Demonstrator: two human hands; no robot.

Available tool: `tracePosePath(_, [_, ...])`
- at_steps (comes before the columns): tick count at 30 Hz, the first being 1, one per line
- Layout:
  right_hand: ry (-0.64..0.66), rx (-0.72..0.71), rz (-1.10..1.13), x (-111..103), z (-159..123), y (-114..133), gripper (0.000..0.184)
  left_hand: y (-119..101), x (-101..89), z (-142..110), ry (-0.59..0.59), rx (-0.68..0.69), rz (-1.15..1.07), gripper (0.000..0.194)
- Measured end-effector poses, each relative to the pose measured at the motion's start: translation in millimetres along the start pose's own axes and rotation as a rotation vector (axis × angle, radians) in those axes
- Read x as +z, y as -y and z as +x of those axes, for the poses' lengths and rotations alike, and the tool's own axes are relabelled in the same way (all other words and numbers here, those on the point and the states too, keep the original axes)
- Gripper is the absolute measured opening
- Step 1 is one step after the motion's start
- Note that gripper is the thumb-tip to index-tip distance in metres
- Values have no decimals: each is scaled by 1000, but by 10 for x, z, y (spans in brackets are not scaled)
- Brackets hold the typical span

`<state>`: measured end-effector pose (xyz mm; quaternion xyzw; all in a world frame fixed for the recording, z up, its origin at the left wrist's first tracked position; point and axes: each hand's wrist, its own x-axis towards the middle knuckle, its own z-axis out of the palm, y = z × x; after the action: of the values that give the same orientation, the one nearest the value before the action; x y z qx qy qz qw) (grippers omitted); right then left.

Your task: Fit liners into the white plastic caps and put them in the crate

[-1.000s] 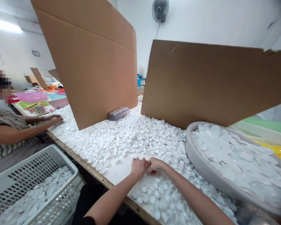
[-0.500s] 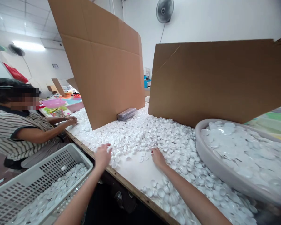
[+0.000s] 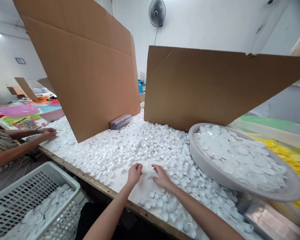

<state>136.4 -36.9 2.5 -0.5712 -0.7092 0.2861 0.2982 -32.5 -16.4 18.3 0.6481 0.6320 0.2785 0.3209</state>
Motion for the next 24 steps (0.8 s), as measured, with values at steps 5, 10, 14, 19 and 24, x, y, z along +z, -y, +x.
tracePosePath(5, [240, 336, 351, 9, 120, 5, 34, -46, 279, -6, 82, -63, 23, 22])
tracePosePath(10, [213, 499, 436, 90, 147, 76, 7, 40, 346, -6, 71, -37, 163, 20])
tracePosePath(14, [223, 651, 422, 87, 244, 119, 7, -4, 297, 151, 193, -36, 223, 22])
tracePosePath(19, [305, 695, 381, 49, 327, 152, 8, -211, 391, 310, 49, 104, 388, 24])
tracePosePath(24, [453, 663, 346, -6, 409, 131, 10, -260, 427, 301, 36, 254, 556, 22])
